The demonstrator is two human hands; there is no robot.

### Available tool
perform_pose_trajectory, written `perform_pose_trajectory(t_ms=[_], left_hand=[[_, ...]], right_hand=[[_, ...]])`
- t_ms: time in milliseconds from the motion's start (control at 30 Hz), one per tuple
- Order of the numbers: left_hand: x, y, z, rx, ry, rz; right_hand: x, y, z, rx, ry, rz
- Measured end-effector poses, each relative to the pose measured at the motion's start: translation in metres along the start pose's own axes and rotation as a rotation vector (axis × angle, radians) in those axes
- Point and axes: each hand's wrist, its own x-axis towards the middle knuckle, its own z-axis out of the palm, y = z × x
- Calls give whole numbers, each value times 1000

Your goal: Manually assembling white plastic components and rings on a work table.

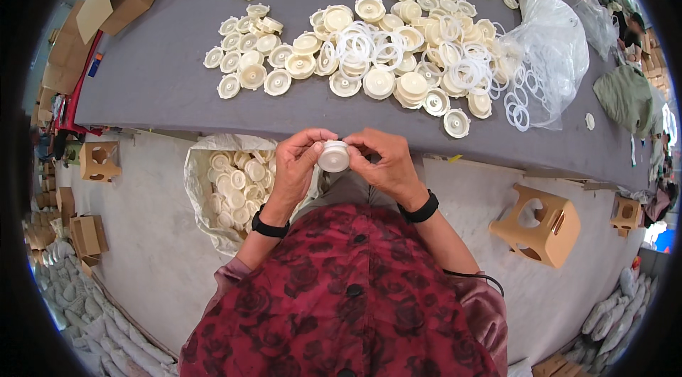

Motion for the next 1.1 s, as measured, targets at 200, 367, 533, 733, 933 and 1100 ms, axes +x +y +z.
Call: perform_pose_trajectory(t_ms=[200,367,533,733,933,1100], left_hand=[[6,4,-7,-47,-30,-42],[10,9,-1,-231,-11,-55],[3,-12,2,-498,39,-49],[-4,-20,-5,-506,43,-36],[-4,-4,-10,-333,4,-1],[-5,3,-9,-202,-33,44]], right_hand=[[1,3,1,537,-52,315],[-1,8,5,583,-80,257],[-2,10,6,681,64,251],[-9,10,8,578,49,217],[-5,-5,7,480,59,109],[-4,-7,1,303,11,20]])
